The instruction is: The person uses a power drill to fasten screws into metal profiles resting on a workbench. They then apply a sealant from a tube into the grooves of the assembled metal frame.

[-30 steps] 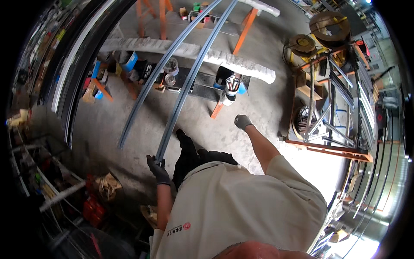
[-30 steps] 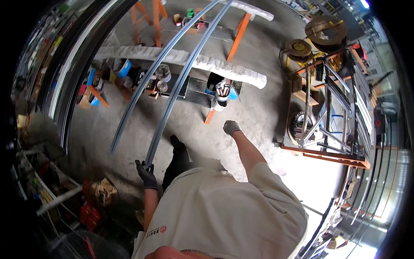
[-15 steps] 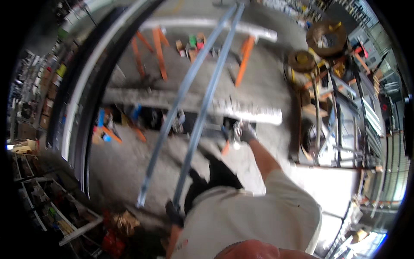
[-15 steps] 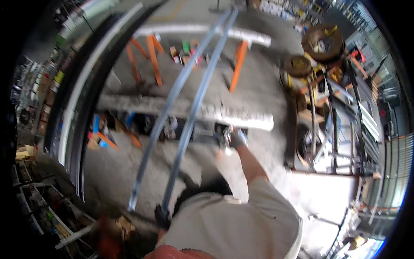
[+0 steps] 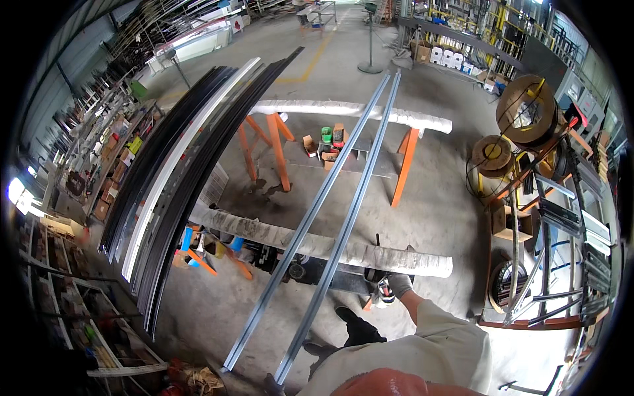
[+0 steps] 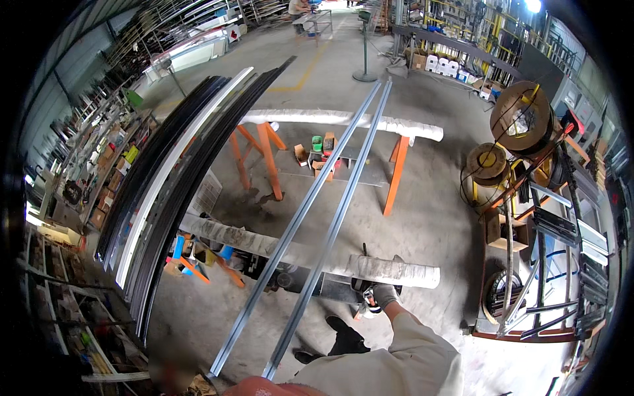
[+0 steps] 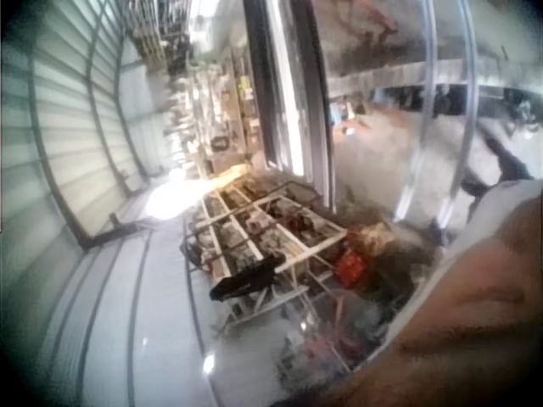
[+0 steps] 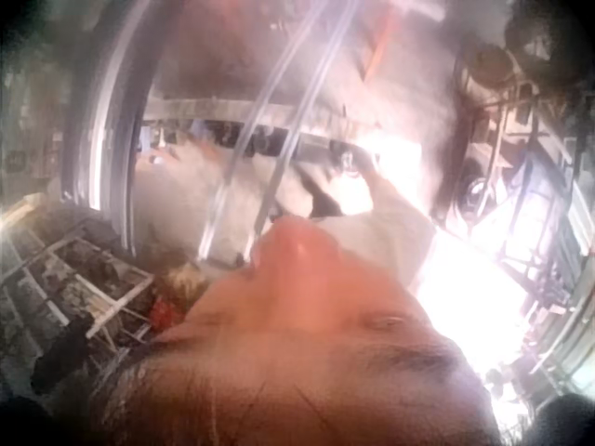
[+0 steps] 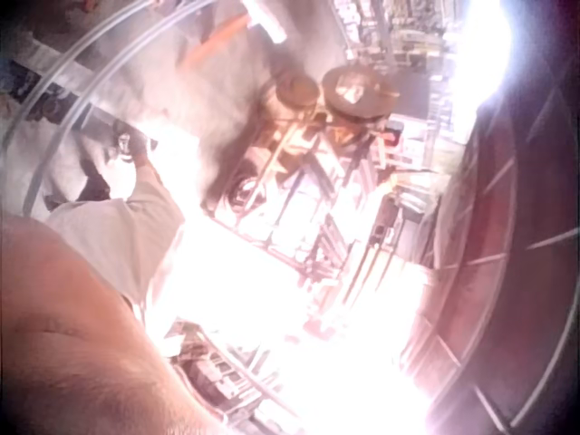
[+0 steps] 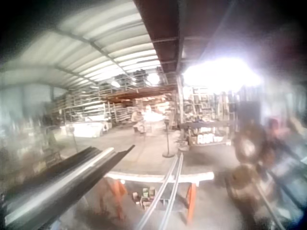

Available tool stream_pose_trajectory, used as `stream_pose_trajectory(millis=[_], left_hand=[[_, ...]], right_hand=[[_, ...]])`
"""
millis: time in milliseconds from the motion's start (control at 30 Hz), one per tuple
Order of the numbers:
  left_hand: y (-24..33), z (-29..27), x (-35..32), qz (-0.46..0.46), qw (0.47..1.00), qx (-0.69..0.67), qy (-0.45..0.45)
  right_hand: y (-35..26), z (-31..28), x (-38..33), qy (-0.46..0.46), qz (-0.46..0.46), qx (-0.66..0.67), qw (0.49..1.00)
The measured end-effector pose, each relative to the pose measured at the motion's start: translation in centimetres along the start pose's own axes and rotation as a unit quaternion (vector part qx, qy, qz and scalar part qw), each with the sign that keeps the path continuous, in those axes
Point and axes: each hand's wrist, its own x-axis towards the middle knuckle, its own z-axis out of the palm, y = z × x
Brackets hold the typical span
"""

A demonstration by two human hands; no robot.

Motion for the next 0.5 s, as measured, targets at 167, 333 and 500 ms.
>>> stream_pose_trajectory(millis=[167, 333, 500], left_hand=[[-0.6, 0.1, -0.9, 0.044, 0.998, -0.018, 0.042], [0.2, -0.1, -1.8, 0.195, 0.969, -0.003, 0.149], [4.0, -2.3, -4.4, 0.458, 0.852, 0.048, 0.250]], right_hand=[[-0.1, -3.8, -0.3, -0.072, -0.093, 0.016, 0.993], [1.9, -6.4, -0.4, -0.138, -0.125, 0.073, 0.980], [-3.4, -16.7, 0.1, -0.072, -0.158, 0.169, 0.970]])
